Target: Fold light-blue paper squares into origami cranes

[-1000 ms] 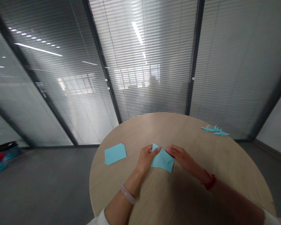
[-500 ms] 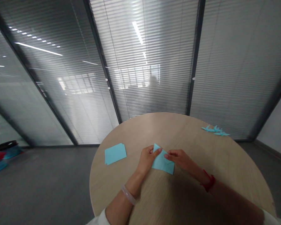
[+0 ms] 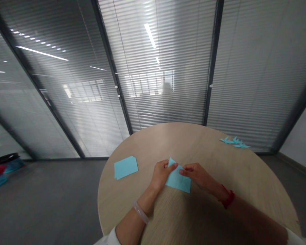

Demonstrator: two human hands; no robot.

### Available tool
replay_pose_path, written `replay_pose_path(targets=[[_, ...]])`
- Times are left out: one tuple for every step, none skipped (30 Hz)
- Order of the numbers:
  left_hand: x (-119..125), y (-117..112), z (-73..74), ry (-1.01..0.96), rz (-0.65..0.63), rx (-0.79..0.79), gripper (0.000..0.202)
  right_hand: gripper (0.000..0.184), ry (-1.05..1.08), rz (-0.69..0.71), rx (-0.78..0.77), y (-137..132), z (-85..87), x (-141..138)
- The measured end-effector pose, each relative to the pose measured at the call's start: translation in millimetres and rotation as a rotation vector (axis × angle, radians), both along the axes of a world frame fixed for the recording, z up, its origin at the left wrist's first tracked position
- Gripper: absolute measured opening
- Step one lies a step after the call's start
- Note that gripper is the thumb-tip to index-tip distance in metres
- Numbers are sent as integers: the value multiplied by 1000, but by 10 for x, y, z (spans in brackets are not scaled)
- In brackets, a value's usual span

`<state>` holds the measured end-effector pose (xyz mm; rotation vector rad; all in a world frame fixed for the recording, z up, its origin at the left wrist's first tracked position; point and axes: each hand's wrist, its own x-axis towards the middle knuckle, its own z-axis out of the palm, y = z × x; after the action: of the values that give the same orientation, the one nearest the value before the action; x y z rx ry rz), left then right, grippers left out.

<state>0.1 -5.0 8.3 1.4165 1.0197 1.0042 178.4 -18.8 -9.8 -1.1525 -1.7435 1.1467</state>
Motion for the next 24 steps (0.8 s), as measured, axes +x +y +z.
replay_pose_path(targets=[[2,-1,-1,-4,2,-4,43,47,-4,3,5,2,-4,2],[5,-3,-1,-7,5,-8,43,46,-6,4,9,4,-9,5],[7,-6,1,-10,6,-12,44,46,-7,5,12,7,-15,7],[9,-9,3,-12,7,-18,44,46,-9,6,14,9,-19,9],[11,-12,5,-15,5,-26,44,46,-13,5,14,10,-20,11],[13,-15,8,-18,5,-33,44,47,-17,6,14,10,-19,12],[14,-18,10,-21,6,-39,44,47,-21,10,16,9,-16,12],[14,-20,11,-23,8,-43,44,47,-26,14,18,7,-11,12],[14,-21,11,-26,11,-46,44,47,-30,17,20,5,-5,12],[13,-21,10,-29,14,-47,44,48,-33,18,21,3,-1,11],[12,-19,7,-32,16,-51,44,48,-34,19,19,2,2,10],[11,-16,2,-33,16,-56,44,48,-31,20,14,2,2,10],[10,-12,-4,-34,15,-62,44,48,-29,19,7,2,0,11],[9,-7,-10,-35,16,-69,44,48,-25,17,0,2,-3,12],[9,-1,-16,-36,17,-75,44,48,-20,17,-5,3,-6,13],[9,4,-22,-37,19,-81,44,47,-13,17,-10,3,-9,15],[9,9,-27,-38,21,-84,43,47,-4,20,-16,3,-11,17],[9,13,-30,-35,25,-83,43,46,8,24,-24,2,-11,19],[9,16,-32,-29,30,-79,43,45,21,32,-34,0,-8,21],[8,18,-32,-23,33,-73,43,44,34,42,-46,-2,-3,22],[8,18,-31,-17,33,-67,43,43,48,54,-61,-5,4,22],[7,17,-30,-11,34,-61,42,42,60,66,-78,-8,13,22],[7,16,-28,-7,37,-54,42,42,72,76,-93,-11,22,20],[7,14,-25,-5,41,-48,42,43,78,82,-103,-15,30,17]])
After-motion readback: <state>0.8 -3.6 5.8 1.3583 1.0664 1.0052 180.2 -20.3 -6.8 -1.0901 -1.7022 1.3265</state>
